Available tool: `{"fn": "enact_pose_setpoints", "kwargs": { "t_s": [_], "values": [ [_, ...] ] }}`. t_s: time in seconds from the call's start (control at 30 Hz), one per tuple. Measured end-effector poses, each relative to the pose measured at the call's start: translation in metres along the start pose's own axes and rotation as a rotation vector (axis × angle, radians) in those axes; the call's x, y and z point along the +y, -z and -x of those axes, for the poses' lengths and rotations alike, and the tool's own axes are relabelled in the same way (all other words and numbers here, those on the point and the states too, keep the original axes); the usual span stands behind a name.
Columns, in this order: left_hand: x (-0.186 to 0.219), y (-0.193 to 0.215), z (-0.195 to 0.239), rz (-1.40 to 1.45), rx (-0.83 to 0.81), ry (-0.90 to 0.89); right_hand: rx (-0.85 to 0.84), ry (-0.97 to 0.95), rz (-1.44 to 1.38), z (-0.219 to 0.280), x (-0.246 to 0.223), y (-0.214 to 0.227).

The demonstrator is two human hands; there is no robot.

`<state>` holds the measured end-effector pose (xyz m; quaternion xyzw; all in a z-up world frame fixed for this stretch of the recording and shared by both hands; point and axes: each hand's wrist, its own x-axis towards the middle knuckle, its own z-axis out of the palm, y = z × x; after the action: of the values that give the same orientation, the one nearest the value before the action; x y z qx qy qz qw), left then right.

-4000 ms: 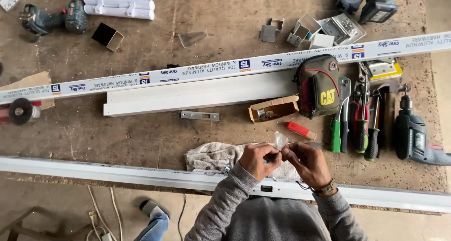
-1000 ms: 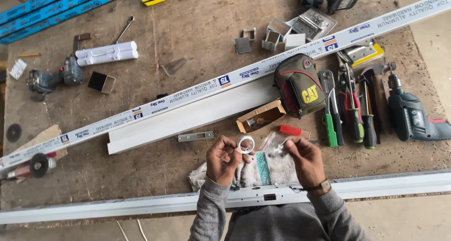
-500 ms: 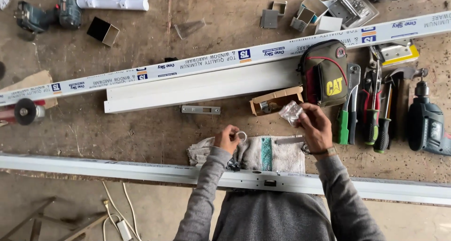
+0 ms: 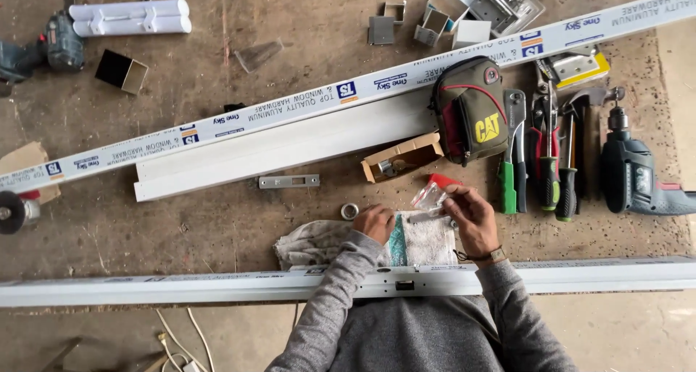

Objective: The person is filing the edges of a hole in an aluminum profile and then handling small hardware components for assembly.

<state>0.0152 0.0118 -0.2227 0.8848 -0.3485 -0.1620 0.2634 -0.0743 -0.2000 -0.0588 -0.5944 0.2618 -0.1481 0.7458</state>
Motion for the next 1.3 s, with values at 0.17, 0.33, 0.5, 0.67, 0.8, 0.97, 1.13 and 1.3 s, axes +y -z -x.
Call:
{"fn": "enact_pose_setpoints", "kwargs": {
  "t_s": [0.17, 0.33, 0.5, 0.67, 0.8, 0.97, 1.13, 1.3],
  "values": [
    [0.097, 0.111, 0.0, 0.993, 0.187, 0.325, -0.025, -0.009, -0.03, 0.006, 0.001, -0.004],
    [0.118, 0.133, -0.001, 1.297, 0.054, 0.259, -0.107, -0.021, -0.037, 0.003, 0.011, -0.006],
    [0.123, 0.153, -0.003, 1.246, 0.048, 0.228, -0.148, -0.01, -0.035, 0.0, 0.017, -0.007],
    [0.109, 0.147, -0.004, 1.173, 0.091, 0.221, -0.148, -0.013, 0.003, 0.008, -0.015, -0.023],
    [0.109, 0.148, -0.006, 0.81, 0.195, 0.098, -0.099, 0.003, 0.248, 0.012, -0.031, -0.028],
    [0.099, 0.128, -0.01, 0.629, 0.22, -0.023, -0.138, -0.115, 0.437, 0.007, -0.036, -0.041],
    [0.104, 0.143, -0.006, 0.66, 0.257, 0.044, -0.231, -0.019, 0.445, 0.006, -0.039, -0.039],
    [0.084, 0.112, -0.009, 0.608, 0.212, 0.015, -0.247, 0.028, 0.48, 0.008, -0.037, -0.037]
  ]
}}
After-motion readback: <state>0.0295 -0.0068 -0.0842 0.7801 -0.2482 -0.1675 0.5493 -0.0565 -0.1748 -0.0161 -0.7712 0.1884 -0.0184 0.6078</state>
